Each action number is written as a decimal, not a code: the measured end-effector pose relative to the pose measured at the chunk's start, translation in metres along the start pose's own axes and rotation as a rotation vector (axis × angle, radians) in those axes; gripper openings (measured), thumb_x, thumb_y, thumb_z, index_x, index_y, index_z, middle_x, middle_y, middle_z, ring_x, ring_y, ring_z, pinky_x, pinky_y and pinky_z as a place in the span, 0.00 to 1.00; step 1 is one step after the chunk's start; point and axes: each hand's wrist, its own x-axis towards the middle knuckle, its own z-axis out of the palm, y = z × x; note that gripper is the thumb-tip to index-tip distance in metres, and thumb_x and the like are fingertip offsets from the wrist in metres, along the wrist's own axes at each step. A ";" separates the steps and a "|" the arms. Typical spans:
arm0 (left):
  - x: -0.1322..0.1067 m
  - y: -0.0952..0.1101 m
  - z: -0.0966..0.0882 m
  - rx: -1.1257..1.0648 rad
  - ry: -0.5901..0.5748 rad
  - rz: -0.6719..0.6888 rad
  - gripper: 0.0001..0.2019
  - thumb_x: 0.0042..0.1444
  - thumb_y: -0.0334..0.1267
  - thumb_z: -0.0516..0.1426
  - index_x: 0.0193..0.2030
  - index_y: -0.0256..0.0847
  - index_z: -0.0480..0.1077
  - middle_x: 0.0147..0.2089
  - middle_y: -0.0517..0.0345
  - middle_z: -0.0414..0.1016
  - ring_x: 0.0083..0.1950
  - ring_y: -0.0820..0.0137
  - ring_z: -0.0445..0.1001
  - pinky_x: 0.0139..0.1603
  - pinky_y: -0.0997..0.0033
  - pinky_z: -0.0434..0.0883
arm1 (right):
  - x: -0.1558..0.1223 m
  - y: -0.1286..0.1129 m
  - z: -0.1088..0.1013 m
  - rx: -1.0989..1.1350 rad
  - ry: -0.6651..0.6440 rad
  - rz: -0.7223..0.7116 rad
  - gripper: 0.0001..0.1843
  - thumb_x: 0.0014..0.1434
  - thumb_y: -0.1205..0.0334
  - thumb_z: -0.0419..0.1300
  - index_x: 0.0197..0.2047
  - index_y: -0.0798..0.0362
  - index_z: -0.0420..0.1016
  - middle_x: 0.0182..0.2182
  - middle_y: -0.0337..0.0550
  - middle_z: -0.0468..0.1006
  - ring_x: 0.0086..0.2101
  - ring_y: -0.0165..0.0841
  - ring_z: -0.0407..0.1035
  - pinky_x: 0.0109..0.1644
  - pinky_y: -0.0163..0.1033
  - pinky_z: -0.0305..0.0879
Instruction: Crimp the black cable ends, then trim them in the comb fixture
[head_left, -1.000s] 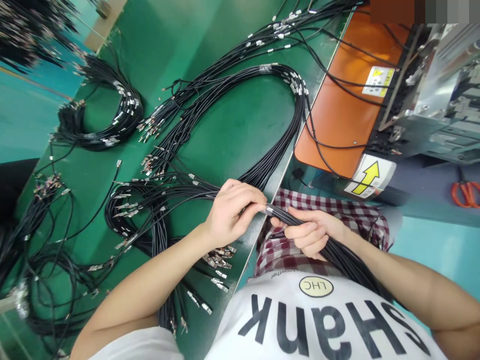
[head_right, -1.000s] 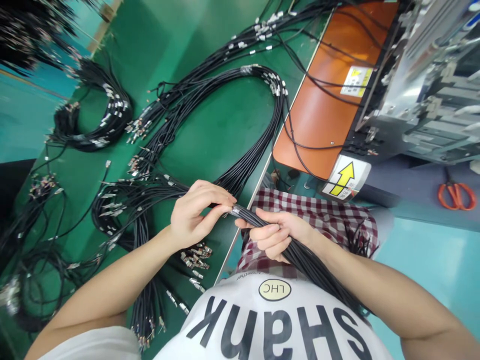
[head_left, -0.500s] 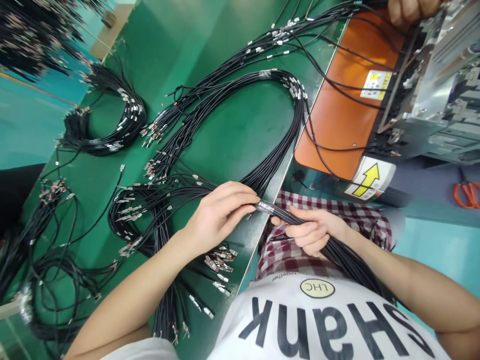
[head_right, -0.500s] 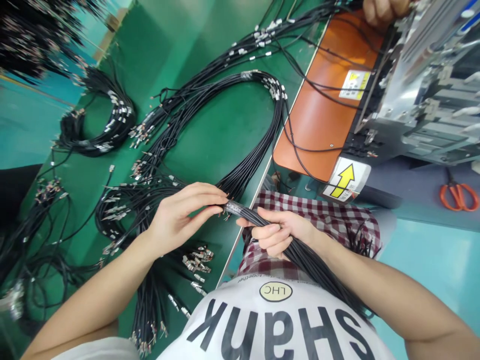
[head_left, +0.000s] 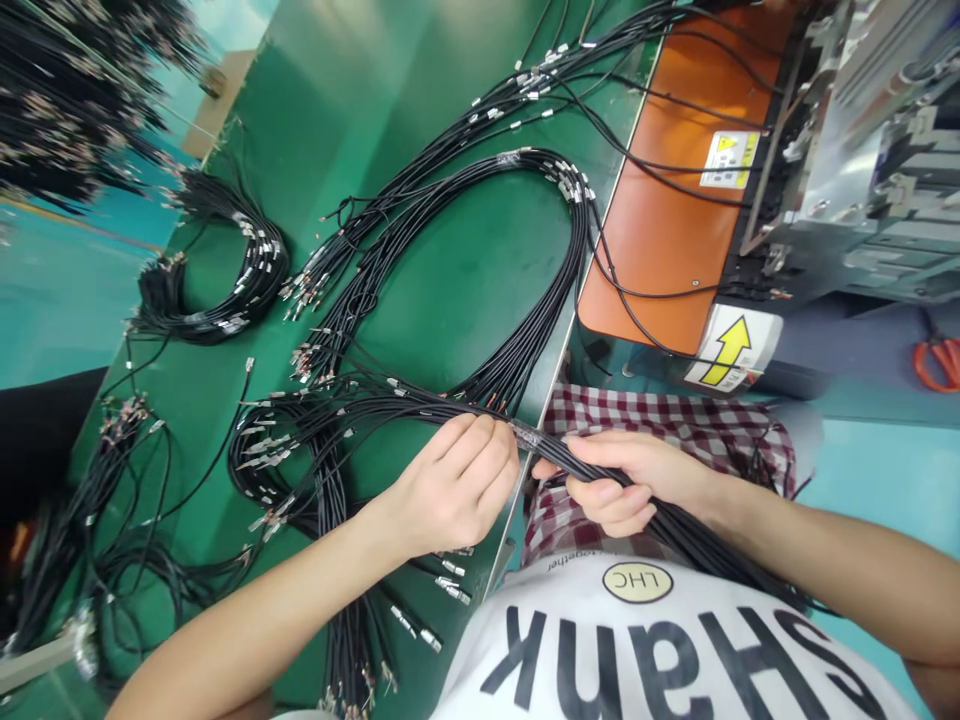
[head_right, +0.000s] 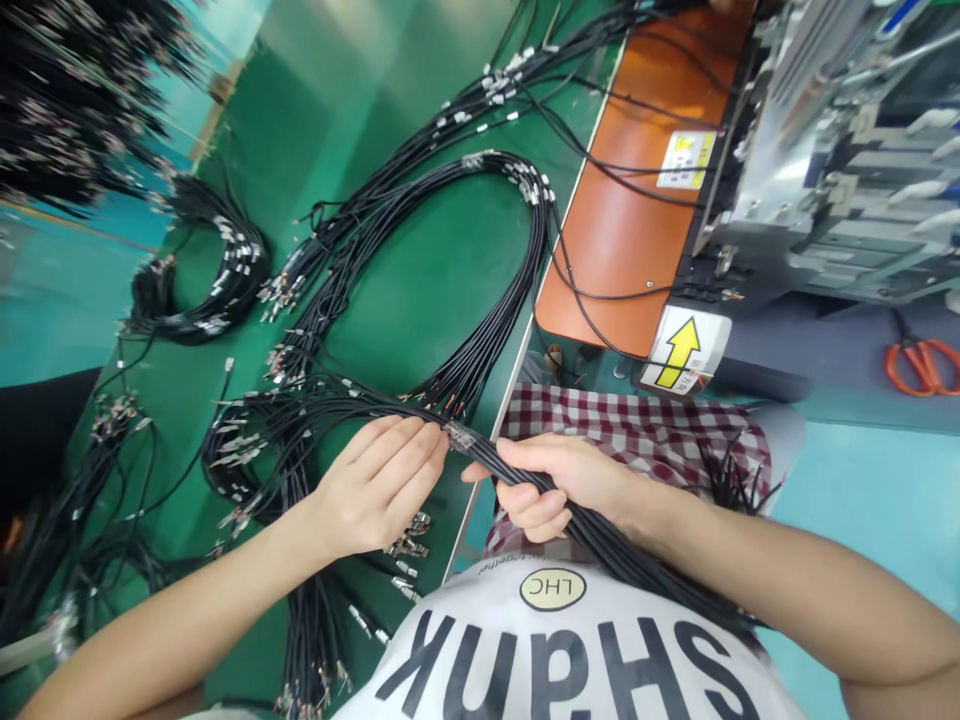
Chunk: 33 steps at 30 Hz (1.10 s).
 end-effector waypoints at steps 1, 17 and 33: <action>0.000 -0.001 0.001 -0.022 0.004 0.006 0.06 0.59 0.27 0.57 0.43 0.31 0.73 0.41 0.42 0.78 0.43 0.58 0.76 0.44 0.55 0.74 | -0.001 0.000 0.000 -0.006 0.003 0.004 0.21 0.73 0.59 0.42 0.48 0.61 0.74 0.20 0.31 0.59 0.14 0.19 0.40 0.16 0.24 0.43; 0.000 -0.009 0.006 -0.707 0.099 -0.495 0.09 0.60 0.28 0.59 0.46 0.42 0.72 0.45 0.53 0.76 0.48 0.66 0.74 0.50 0.61 0.72 | -0.001 -0.010 -0.017 0.249 -0.238 0.158 0.30 0.75 0.56 0.31 0.51 0.63 0.71 0.21 0.31 0.56 0.15 0.20 0.38 0.17 0.23 0.46; -0.005 -0.006 0.011 -0.712 -0.016 -0.366 0.09 0.61 0.24 0.50 0.43 0.41 0.61 0.46 0.50 0.68 0.56 0.63 0.68 0.64 0.43 0.65 | 0.002 -0.012 -0.021 0.299 -0.279 0.176 0.31 0.75 0.55 0.29 0.53 0.63 0.68 0.20 0.30 0.57 0.14 0.21 0.39 0.15 0.23 0.43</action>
